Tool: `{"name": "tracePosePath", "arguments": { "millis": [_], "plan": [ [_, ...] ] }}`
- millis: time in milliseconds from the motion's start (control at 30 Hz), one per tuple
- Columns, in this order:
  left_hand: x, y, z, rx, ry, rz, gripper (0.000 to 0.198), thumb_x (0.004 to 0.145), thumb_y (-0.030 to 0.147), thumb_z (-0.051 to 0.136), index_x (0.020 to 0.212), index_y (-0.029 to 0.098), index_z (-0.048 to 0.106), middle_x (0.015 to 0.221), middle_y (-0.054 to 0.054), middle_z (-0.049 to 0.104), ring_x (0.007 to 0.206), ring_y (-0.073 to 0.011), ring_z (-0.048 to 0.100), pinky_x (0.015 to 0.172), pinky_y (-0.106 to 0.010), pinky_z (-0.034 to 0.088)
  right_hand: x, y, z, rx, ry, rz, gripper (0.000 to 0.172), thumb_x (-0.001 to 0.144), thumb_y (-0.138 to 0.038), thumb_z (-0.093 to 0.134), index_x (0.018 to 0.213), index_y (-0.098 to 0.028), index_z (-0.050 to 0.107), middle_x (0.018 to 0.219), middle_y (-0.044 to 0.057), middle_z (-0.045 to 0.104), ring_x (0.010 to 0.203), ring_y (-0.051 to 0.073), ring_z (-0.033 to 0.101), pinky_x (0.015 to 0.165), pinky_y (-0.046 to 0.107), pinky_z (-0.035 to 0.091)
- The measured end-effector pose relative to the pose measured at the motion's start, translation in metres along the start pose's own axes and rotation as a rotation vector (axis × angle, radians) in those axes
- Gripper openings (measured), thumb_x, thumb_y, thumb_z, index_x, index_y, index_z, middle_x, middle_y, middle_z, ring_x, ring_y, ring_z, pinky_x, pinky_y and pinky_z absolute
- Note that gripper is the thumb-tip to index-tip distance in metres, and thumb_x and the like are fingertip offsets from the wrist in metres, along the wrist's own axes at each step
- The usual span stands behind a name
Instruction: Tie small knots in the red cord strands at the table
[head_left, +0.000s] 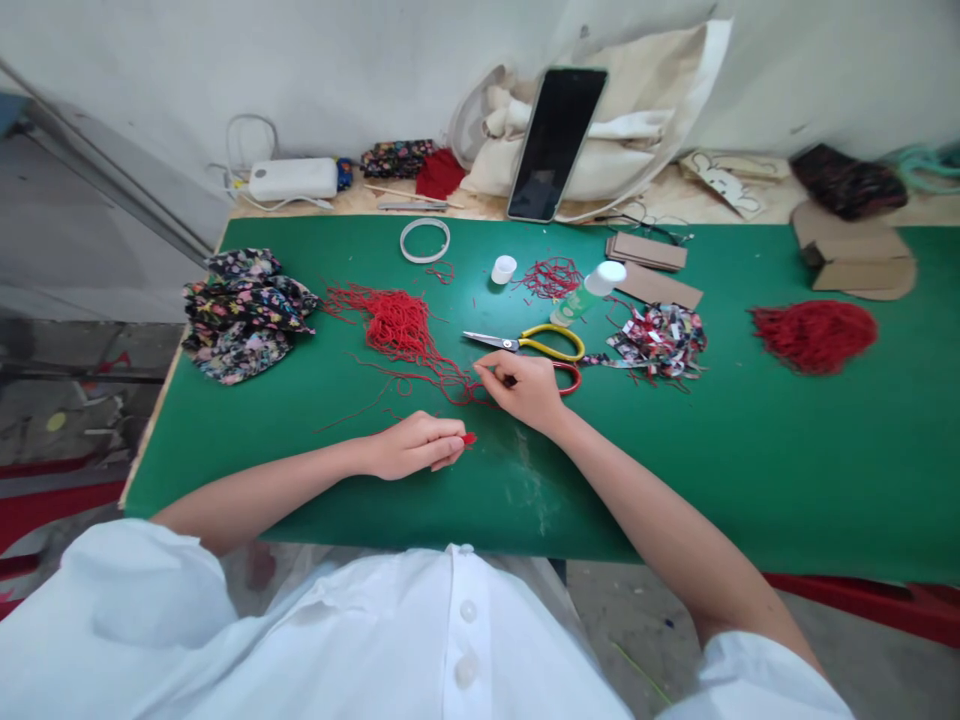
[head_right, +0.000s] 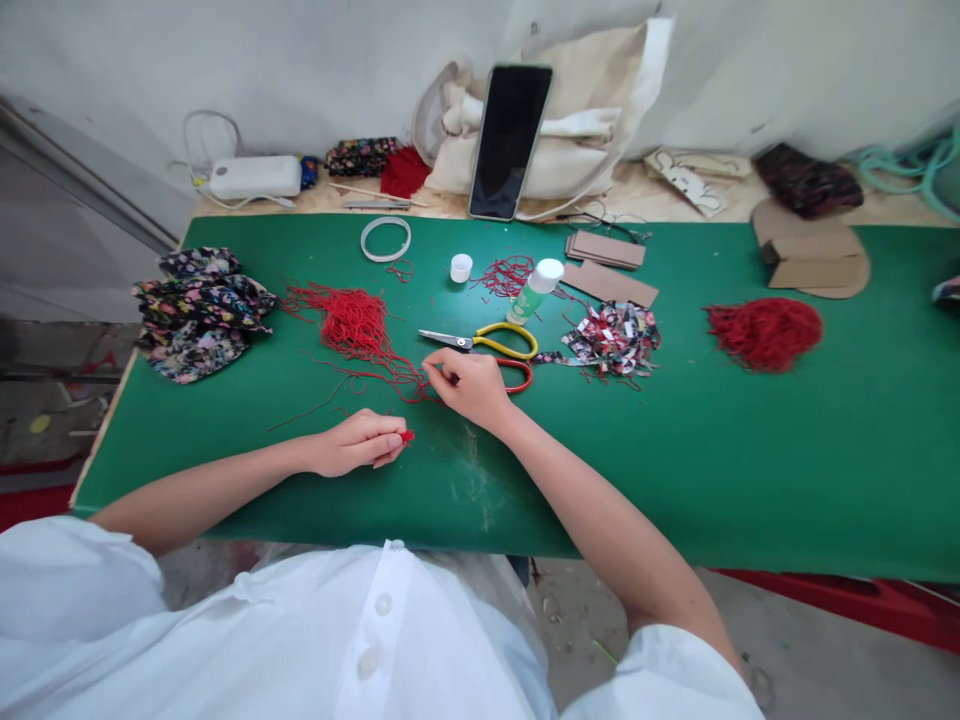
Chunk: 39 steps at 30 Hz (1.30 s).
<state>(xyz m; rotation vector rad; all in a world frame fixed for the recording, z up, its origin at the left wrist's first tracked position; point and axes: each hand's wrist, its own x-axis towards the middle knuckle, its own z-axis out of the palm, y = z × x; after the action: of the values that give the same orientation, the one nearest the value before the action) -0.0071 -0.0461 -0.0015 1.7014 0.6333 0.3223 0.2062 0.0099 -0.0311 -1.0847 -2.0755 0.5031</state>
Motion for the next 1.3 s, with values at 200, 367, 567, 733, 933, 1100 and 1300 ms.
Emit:
{"name": "tracePosePath", "arguments": {
  "millis": [200,367,567,733,933,1100,1300],
  "plan": [
    [0.000,-0.001,0.000,-0.001,-0.002,-0.007,0.047,0.099,0.049,0.030,0.071,0.017,0.048,0.061,0.003,0.053,0.057,-0.0064,0.045,0.061,-0.019,0.036,0.000,0.002,0.001,-0.022,-0.002,-0.004,0.019,0.089,-0.028,0.054,0.079,-0.018,0.065,0.049,-0.006,0.046,0.045,0.006,0.040,0.054,0.020,0.035],
    [0.000,-0.001,0.000,0.008,-0.004,-0.011,0.047,0.099,0.049,0.031,0.070,0.017,0.047,0.060,0.003,0.053,0.057,-0.0062,0.045,0.061,-0.019,0.035,0.001,0.005,-0.009,-0.045,-0.131,-0.022,0.014,0.088,-0.027,0.054,0.083,-0.019,0.065,0.051,-0.006,0.048,0.047,0.007,0.043,0.055,0.020,0.035],
    [-0.001,0.000,0.000,0.017,-0.005,0.006,0.046,0.100,0.048,0.030,0.070,0.017,0.046,0.059,0.003,0.051,0.056,-0.0061,0.045,0.061,-0.019,0.035,0.004,0.001,-0.051,-0.133,-0.381,-0.068,0.007,0.083,-0.021,0.060,0.089,-0.019,0.064,0.058,-0.005,0.058,0.051,0.008,0.049,0.056,0.021,0.032],
    [-0.001,-0.002,0.000,0.014,-0.010,0.016,0.045,0.100,0.047,0.030,0.071,0.017,0.047,0.060,0.003,0.052,0.057,-0.0059,0.045,0.061,-0.018,0.036,0.002,-0.003,-0.064,-0.263,-0.424,-0.049,0.012,0.085,-0.022,0.061,0.096,-0.019,0.065,0.067,0.000,0.064,0.056,0.012,0.052,0.055,0.025,0.030],
    [-0.001,-0.003,0.001,0.042,-0.017,0.018,0.045,0.101,0.045,0.029,0.072,0.016,0.048,0.061,0.003,0.053,0.058,-0.0057,0.046,0.063,-0.018,0.037,0.001,-0.005,-0.053,-0.288,-0.432,-0.132,0.012,0.090,-0.025,0.058,0.097,-0.018,0.065,0.089,0.007,0.068,0.074,0.016,0.059,0.065,0.026,0.040],
    [-0.001,-0.001,0.004,0.147,-0.051,0.043,0.041,0.101,0.040,0.029,0.075,0.016,0.050,0.065,0.002,0.056,0.060,-0.0055,0.050,0.065,-0.017,0.038,-0.001,-0.020,-0.021,-0.314,-0.345,-0.223,0.021,0.097,-0.029,0.049,0.102,-0.017,0.065,0.097,0.009,0.066,0.092,0.021,0.056,0.084,0.033,0.042],
    [-0.001,-0.004,0.010,0.320,-0.065,0.227,0.037,0.100,0.036,0.031,0.081,0.016,0.055,0.071,-0.002,0.063,0.063,-0.0088,0.052,0.062,-0.019,0.038,0.014,-0.051,0.031,-0.348,-0.372,-0.342,0.017,0.094,-0.025,0.056,0.107,-0.021,0.066,0.111,0.007,0.063,0.099,0.021,0.051,0.085,0.034,0.038]
  ]
}}
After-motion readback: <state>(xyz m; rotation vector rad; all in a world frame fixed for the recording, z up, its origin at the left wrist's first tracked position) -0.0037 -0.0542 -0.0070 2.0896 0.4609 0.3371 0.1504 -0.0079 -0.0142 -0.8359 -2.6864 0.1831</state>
